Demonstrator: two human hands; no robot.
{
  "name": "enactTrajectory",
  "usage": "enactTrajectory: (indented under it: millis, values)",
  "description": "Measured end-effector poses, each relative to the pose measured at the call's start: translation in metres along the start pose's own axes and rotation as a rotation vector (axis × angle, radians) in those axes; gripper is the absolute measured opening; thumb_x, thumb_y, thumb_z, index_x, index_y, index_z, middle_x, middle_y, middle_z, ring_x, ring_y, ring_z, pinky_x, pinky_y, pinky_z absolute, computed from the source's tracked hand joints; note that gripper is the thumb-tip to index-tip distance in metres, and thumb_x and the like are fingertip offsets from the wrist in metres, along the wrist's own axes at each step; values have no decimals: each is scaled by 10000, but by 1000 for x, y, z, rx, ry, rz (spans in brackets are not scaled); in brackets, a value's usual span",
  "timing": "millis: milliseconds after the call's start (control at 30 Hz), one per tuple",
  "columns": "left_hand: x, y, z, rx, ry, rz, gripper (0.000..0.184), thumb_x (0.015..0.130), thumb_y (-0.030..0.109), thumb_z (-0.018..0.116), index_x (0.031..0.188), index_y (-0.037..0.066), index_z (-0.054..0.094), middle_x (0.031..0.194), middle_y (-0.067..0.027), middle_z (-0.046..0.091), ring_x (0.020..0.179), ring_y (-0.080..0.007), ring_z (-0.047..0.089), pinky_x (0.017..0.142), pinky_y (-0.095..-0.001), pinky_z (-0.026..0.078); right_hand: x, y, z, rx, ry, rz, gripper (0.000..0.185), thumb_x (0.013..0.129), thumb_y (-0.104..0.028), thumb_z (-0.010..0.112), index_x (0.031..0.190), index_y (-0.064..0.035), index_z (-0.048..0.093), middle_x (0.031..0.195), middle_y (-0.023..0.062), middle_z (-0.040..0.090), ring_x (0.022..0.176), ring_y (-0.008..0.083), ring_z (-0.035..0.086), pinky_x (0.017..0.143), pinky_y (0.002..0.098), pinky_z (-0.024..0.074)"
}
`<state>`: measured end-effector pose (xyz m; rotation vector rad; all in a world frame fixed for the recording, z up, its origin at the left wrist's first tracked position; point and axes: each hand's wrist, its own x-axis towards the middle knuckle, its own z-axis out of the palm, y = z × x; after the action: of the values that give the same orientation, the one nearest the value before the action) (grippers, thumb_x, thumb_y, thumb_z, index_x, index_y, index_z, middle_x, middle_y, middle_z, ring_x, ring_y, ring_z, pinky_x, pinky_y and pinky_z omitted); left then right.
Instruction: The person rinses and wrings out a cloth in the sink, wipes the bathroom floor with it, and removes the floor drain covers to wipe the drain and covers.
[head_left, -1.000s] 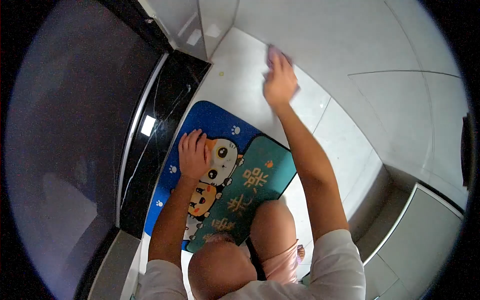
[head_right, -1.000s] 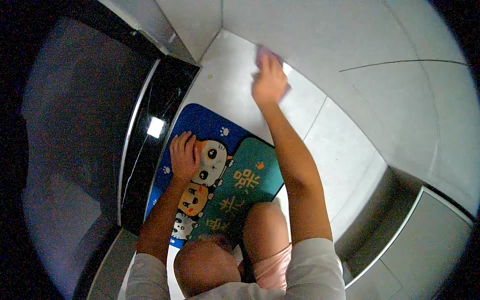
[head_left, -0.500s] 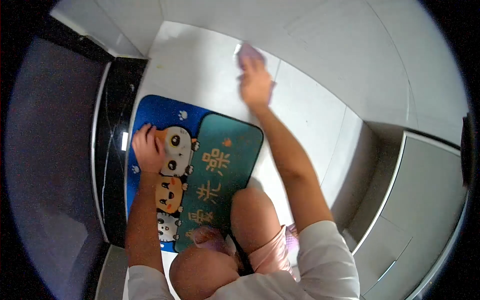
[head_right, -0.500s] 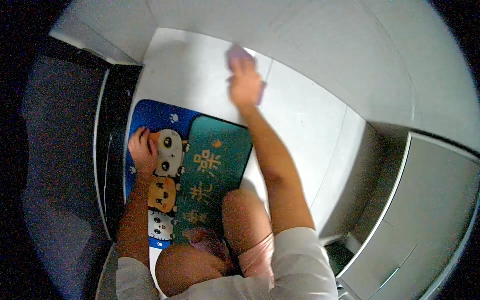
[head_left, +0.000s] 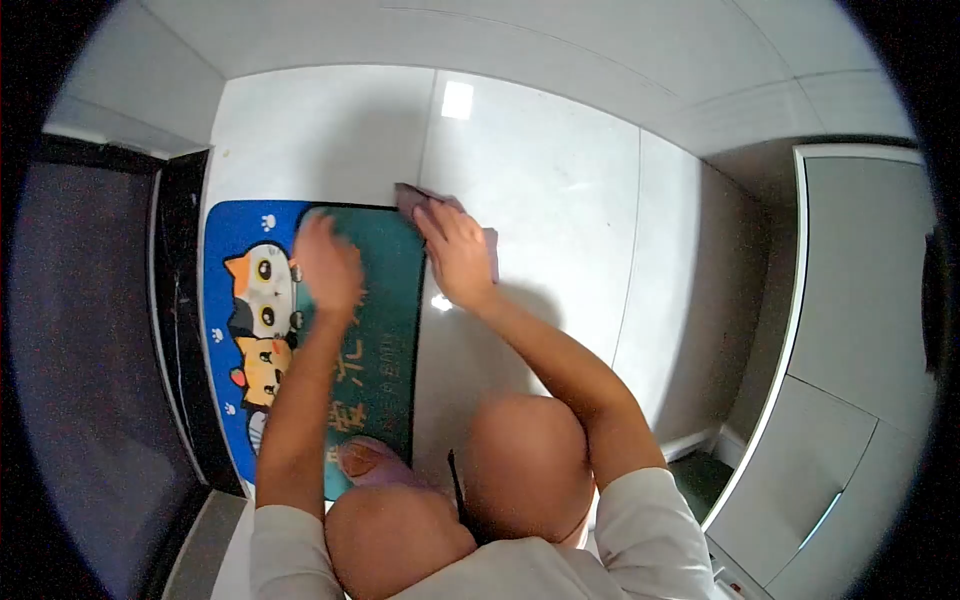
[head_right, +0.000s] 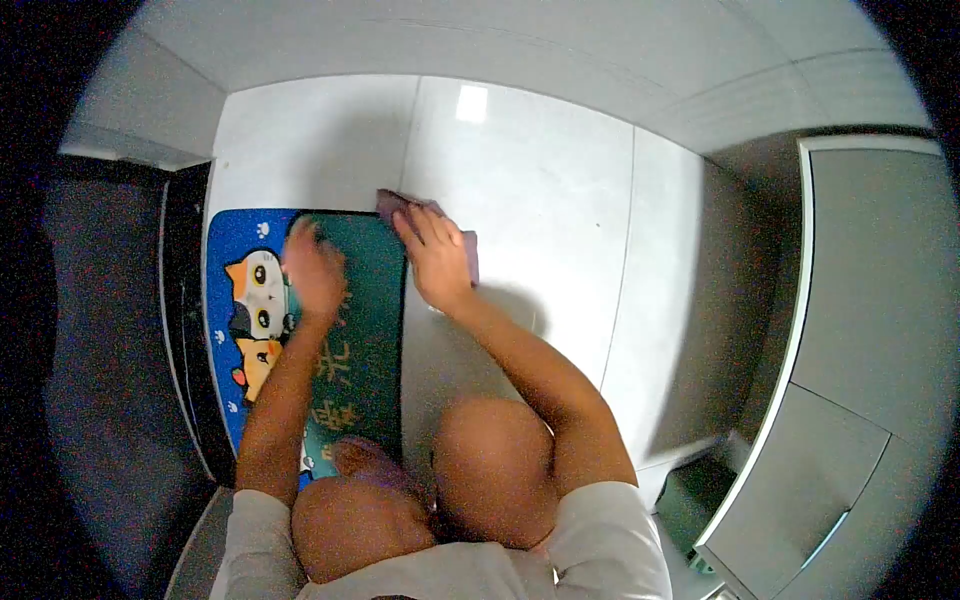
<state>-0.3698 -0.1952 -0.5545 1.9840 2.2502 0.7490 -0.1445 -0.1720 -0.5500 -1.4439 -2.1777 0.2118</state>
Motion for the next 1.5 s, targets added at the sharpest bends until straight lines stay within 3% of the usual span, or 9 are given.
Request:
enactTrajectory:
  millis: [67,200,367,600,767,967,1167,1300,1500]
  values:
    - [-1,63,25,-99,-113,105,423,880,86,565,1288,-10,508,1352,-208,506,1264,-399,460,1068,-503,342,-15,36,-28,69,-168,-250,501,822,-134,646,1314,-176,563,1355,108,543,1247,298,505,930,480,465]
    - [-4,99,51,20,-223,230,459,902,141,577,1333,20,477,1440,-179,422,1348,-354,385,1122,-548,253,-26,156,-87,-156,13,219,487,774,-23,622,1249,-131,608,1213,163,615,926,391,633,762,504,527]
    - [5,134,91,277,-180,45,477,934,247,564,1345,22,470,1463,-181,397,1387,-347,333,1140,-592,190,-11,165,-84,-341,10,398,470,805,-82,625,1273,-72,589,1316,216,553,1140,374,570,911,513,478]
    - [6,137,80,239,-219,70,488,938,248,548,1346,-6,462,1456,-235,384,1392,-377,316,1149,-598,152,101,130,2,15,-26,-279,517,783,-145,658,1294,-159,585,1365,129,538,1257,315,503,992,490,424]
    - [12,142,78,206,-193,89,473,940,207,527,1347,-21,450,1445,-247,391,1392,-392,314,1145,-597,159,125,241,-64,-52,-36,100,375,776,-63,623,1141,-149,639,1174,134,591,998,359,598,803,470,520]
    - [10,145,80,251,-169,94,468,939,191,517,1350,-21,443,1435,-254,400,1381,-396,331,1133,-596,194,66,309,-104,-442,274,587,558,800,6,537,1332,-163,542,1278,125,582,1197,335,540,949,465,490]
    - [15,142,85,236,-100,147,465,932,195,528,1339,-19,460,1396,-240,435,1351,-397,364,1122,-599,213,49,139,-20,15,89,-30,492,745,-130,670,1234,-140,623,1274,125,585,1190,349,525,932,538,442]
    - [8,140,85,225,-50,212,450,918,188,530,1319,-6,466,1393,-228,436,1319,-389,399,1096,-607,253,45,242,-87,259,-154,-23,450,759,-63,668,1205,-105,638,1184,125,639,1122,310,592,915,441,496]
    - [7,146,87,309,-12,203,423,938,207,497,1314,15,481,1383,-199,449,1309,-369,406,1100,-589,268,-68,386,-164,-516,238,426,505,840,-84,576,1340,-146,536,1284,208,539,1069,402,577,869,515,489]
